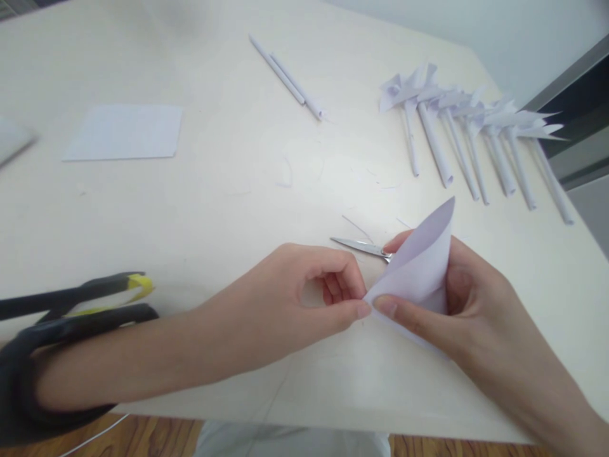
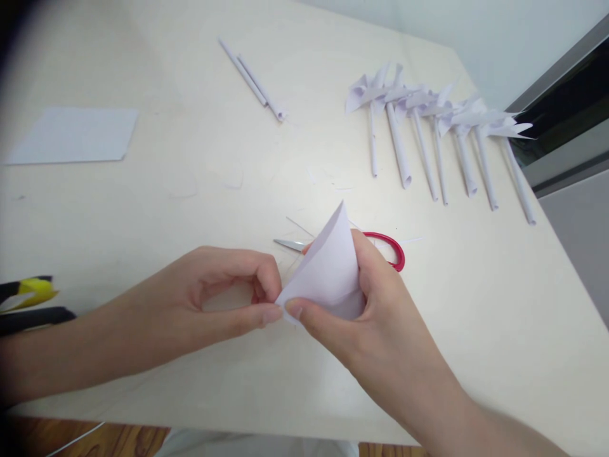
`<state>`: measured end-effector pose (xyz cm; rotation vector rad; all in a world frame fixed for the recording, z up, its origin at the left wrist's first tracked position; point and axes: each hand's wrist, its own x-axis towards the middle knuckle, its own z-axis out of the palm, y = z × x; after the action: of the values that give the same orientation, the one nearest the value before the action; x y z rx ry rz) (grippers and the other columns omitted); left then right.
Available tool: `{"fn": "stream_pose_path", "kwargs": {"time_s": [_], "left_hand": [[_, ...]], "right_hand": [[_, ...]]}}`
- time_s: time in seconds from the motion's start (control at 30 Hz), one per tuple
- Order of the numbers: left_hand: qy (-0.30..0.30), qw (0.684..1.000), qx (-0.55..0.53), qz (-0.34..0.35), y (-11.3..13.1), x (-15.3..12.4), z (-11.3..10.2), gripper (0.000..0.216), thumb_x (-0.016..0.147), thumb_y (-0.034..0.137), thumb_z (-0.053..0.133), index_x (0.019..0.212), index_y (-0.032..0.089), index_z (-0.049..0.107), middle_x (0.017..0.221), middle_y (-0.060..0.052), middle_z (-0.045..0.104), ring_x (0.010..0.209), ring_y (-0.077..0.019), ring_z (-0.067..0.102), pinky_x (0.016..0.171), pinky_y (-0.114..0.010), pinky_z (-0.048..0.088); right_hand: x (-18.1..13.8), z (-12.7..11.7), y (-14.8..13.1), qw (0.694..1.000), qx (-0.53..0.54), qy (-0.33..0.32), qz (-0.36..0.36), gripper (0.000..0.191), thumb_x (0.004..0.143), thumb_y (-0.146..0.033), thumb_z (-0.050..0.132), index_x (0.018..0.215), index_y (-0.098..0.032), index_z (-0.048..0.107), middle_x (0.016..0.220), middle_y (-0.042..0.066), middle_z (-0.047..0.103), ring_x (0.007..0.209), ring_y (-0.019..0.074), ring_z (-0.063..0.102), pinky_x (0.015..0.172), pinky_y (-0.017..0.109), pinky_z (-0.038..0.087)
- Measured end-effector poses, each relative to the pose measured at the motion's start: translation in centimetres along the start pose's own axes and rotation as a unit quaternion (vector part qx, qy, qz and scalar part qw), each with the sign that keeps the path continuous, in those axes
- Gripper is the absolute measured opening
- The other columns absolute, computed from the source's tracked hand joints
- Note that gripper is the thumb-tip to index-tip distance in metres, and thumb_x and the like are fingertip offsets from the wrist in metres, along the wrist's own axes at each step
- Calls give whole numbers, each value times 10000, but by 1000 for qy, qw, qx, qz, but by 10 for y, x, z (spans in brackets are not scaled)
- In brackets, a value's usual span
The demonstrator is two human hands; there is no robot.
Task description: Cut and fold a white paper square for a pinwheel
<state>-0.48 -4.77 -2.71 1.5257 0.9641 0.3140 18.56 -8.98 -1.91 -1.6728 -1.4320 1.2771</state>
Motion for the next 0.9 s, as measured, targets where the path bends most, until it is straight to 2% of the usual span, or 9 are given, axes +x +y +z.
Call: {"fn": "stream_pose_path", "kwargs": {"time_s": [0.07, 0.13, 0.2, 0.27, 0.4, 0.57, 0.8, 0.9], "left_hand": [[7, 1000, -13, -12, 0, -1, -1, 151, 795, 235, 618, 655, 194, 577, 650, 74, 590, 633, -73, 552, 571, -168, 430], [13, 999, -29, -20, -1, -2, -3, 149, 784, 235, 626, 650, 196, 575, 637, 76, 582, 622, -72, 545, 566, -165, 424], [17, 999, -32, -29, -1, -2, -5, 146, 773, 221, 631, 640, 196, 576, 624, 76, 580, 611, -72, 540, 560, -165, 419], [20, 999, -22, -33, -2, -3, -6, 144, 763, 210, 632, 627, 197, 584, 616, 75, 584, 607, -76, 535, 561, -170, 414], [31, 999, -4, -34, -2, -4, -5, 145, 754, 226, 639, 616, 199, 603, 602, 70, 588, 595, -88, 522, 554, -187, 399], [38, 998, 8, -40, -1, -4, -6, 157, 732, 227, 653, 591, 194, 593, 571, 71, 562, 569, -87, 487, 524, -192, 355], [64, 997, 13, -47, 2, -8, -4, 171, 734, 206, 618, 569, 191, 575, 561, 65, 550, 578, -96, 485, 553, -208, 360], [68, 996, 38, -36, 1, -9, -1, 185, 733, 213, 603, 558, 189, 549, 548, 57, 546, 561, -104, 476, 535, -224, 348]], "right_hand": [[1, -2, 0, 999, 32, -23, 21, 269, 745, -306, 760, 953, -300, 589, 750, -24, 644, 627, 153, 594, 462, 215, 466], [3, -5, 1, 994, 89, -58, 33, 209, 781, -306, 733, 917, -276, 577, 785, -19, 635, 684, 158, 606, 551, 239, 506], [5, -7, 3, 988, 135, -76, 16, 158, 810, -299, 712, 890, -257, 582, 847, -16, 640, 785, 159, 618, 675, 251, 524], [8, -9, 4, 987, 144, -75, -1, 127, 824, -294, 701, 872, -242, 596, 894, -13, 646, 836, 151, 616, 732, 245, 511], [10, -9, 3, 993, 102, -62, 24, 130, 823, -276, 697, 795, -210, 588, 850, -6, 617, 788, 149, 601, 657, 244, 485], [10, -12, -2, 995, 72, -51, 43, 140, 779, -268, 737, 862, -189, 656, 850, 14, 653, 765, 156, 602, 666, 268, 481], [12, -12, -1, 997, 76, -18, 12, 131, 725, -252, 783, 817, -217, 696, 813, -4, 658, 717, 152, 596, 621, 265, 472], [14, -11, 1, 997, 67, -44, 4, 122, 745, -272, 767, 808, -209, 683, 796, 1, 647, 738, 160, 602, 637, 268, 480]]}}
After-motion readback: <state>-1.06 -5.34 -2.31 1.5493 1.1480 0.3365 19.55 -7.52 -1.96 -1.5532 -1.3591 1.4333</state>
